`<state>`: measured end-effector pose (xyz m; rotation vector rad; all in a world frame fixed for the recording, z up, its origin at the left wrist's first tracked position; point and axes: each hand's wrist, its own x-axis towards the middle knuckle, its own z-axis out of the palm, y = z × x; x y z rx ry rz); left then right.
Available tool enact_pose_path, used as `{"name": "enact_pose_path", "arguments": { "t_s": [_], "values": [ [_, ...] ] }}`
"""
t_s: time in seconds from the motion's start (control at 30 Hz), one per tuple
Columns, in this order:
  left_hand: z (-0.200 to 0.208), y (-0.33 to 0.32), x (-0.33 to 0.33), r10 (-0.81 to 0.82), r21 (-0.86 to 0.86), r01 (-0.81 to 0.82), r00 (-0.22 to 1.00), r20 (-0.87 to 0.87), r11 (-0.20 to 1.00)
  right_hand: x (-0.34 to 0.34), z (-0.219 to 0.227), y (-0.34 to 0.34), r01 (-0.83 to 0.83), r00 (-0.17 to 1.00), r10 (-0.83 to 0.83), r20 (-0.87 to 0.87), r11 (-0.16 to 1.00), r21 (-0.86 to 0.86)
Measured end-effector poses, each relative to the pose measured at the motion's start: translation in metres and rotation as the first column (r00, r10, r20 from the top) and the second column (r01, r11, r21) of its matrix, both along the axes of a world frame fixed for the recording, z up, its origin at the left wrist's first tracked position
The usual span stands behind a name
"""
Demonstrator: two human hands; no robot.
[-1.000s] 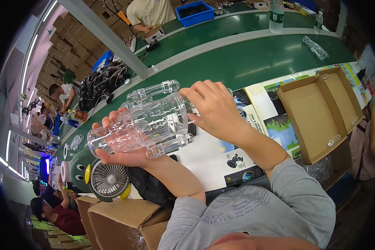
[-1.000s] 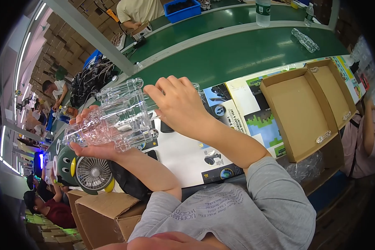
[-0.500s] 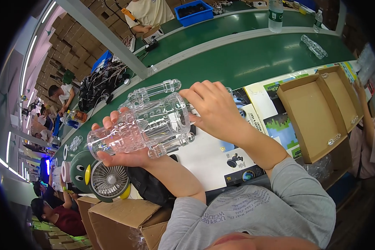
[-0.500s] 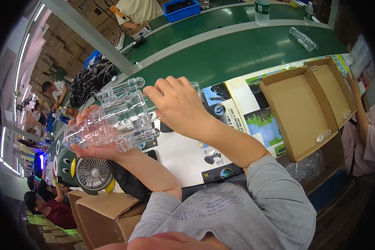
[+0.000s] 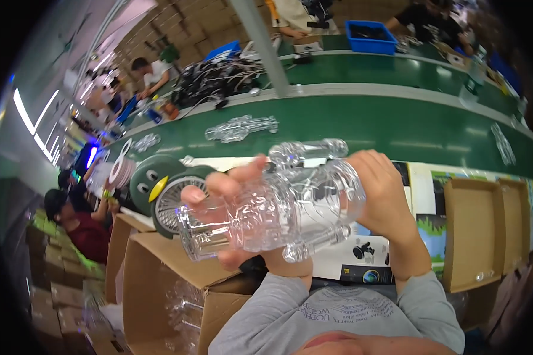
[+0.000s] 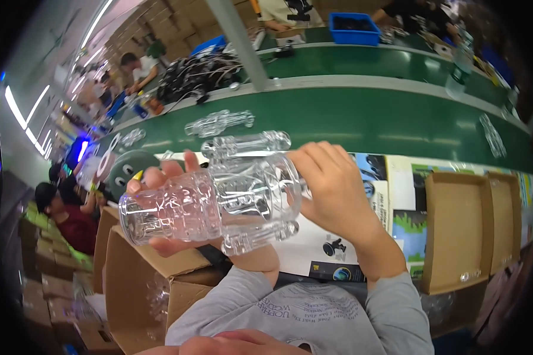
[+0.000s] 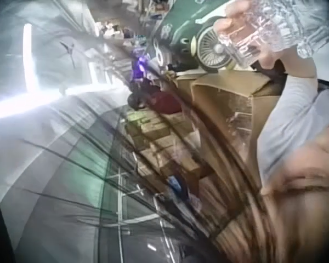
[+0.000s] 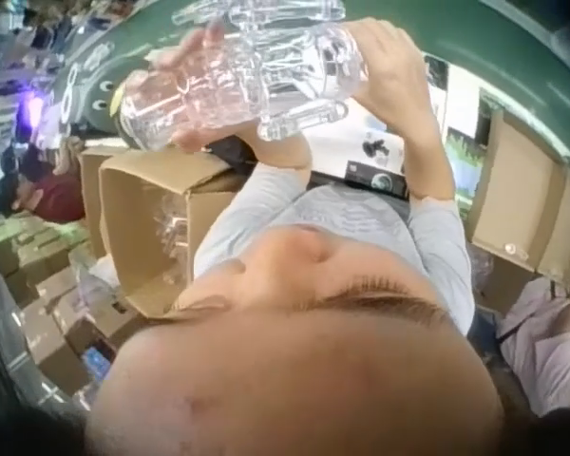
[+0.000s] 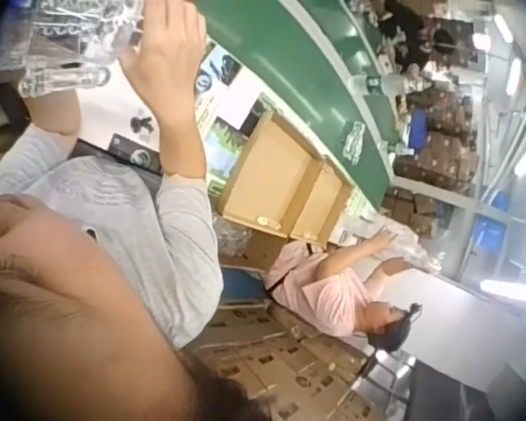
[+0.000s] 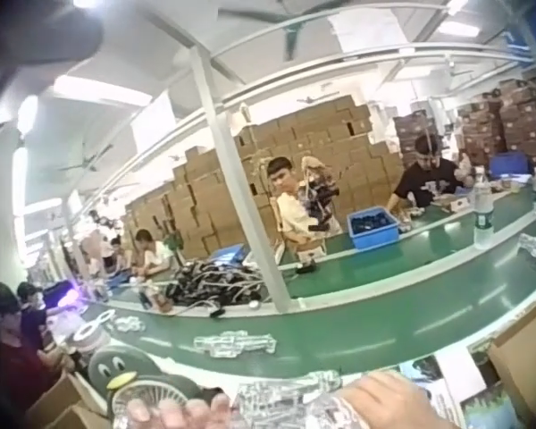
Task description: The recorder is assembling and cleaning transparent plastic parts on a factory production line, using a squeeze bottle to apply cleaning liquid and then inspecting the parts.
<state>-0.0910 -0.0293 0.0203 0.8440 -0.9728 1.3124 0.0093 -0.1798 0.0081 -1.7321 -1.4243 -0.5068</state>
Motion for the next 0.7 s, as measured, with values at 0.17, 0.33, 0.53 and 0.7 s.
{"name": "enact_pose_path", "arguments": {
  "t_s": [0.17, 0.33, 0.53, 0.7],
  "values": [
    [0.007, -0.018, -0.034, 0.151, -0.097, -0.152, 0.988, -0.012, 0.984, -0.025, 0.000, 0.002, -0.130, 0.991, 0.131, -0.029, 0.991, 0.031],
    [0.008, -0.031, -0.032, 0.300, -0.200, -0.301, 0.953, -0.037, 0.932, -0.028, -0.009, 0.010, -0.117, 0.992, 0.122, -0.034, 0.986, 0.122],
    [0.007, -0.014, -0.024, 0.197, -0.061, -0.200, 0.979, -0.044, 0.978, -0.020, -0.003, 0.005, -0.137, 0.985, 0.137, -0.101, 0.991, 0.014],
    [0.008, -0.027, -0.012, 0.205, -0.234, -0.231, 0.970, -0.127, 0.944, -0.019, -0.003, 0.007, -0.027, 0.993, 0.035, -0.109, 0.997, 0.077]
  ]
}}
